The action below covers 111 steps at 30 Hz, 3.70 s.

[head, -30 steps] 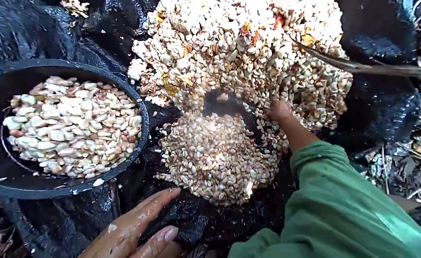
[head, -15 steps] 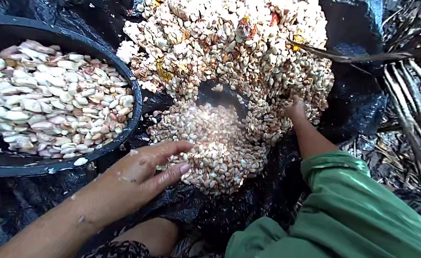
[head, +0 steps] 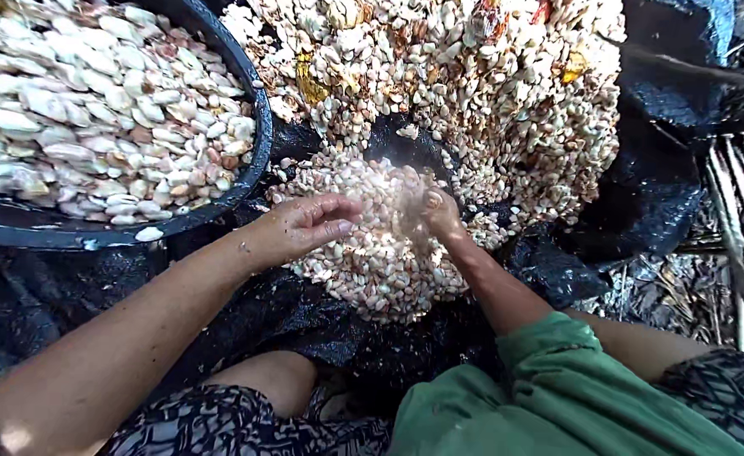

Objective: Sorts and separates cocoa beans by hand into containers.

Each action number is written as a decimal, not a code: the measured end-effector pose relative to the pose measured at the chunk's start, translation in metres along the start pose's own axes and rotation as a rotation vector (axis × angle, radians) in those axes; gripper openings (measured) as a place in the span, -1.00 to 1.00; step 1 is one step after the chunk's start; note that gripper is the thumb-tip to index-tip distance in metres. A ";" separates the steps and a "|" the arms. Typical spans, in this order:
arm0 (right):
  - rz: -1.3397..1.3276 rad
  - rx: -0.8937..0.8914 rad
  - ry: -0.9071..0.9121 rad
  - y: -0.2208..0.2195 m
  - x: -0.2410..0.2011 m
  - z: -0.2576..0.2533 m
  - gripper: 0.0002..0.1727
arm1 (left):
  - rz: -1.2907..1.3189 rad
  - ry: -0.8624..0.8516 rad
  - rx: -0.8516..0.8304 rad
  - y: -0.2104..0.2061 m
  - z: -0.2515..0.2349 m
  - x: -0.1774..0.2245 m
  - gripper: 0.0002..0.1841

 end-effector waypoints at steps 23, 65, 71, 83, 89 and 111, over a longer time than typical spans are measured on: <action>-0.023 0.037 -0.183 -0.009 -0.009 0.039 -0.76 | 0.159 -0.075 0.166 0.021 0.017 0.012 -0.60; 0.470 -0.301 0.873 -0.084 -0.205 0.146 0.11 | 0.755 -0.147 0.209 -0.004 0.021 0.016 -0.50; 0.534 0.298 -0.124 0.134 0.008 0.005 -0.28 | 0.355 0.027 0.211 0.009 0.038 -0.009 -0.79; 0.253 -0.186 -0.171 -0.051 0.028 0.062 -0.51 | 0.015 0.057 0.240 0.020 0.012 -0.007 -0.82; -0.077 -0.161 -0.047 -0.027 -0.018 0.033 -0.71 | -0.194 -0.047 0.244 0.028 0.012 0.007 -0.81; 0.456 -0.417 0.301 -0.084 -0.034 0.051 -0.71 | 0.390 0.207 0.231 0.008 0.044 -0.052 -0.50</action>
Point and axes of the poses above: each hand's wrist, its own z-axis away from the middle knuckle, its own y-axis out of the back of the hand, x = y × z, the point moved 9 cm from there along -z, towards the middle knuckle, and after that the axes turned 10 degrees about -y, right-handed, at the moved point
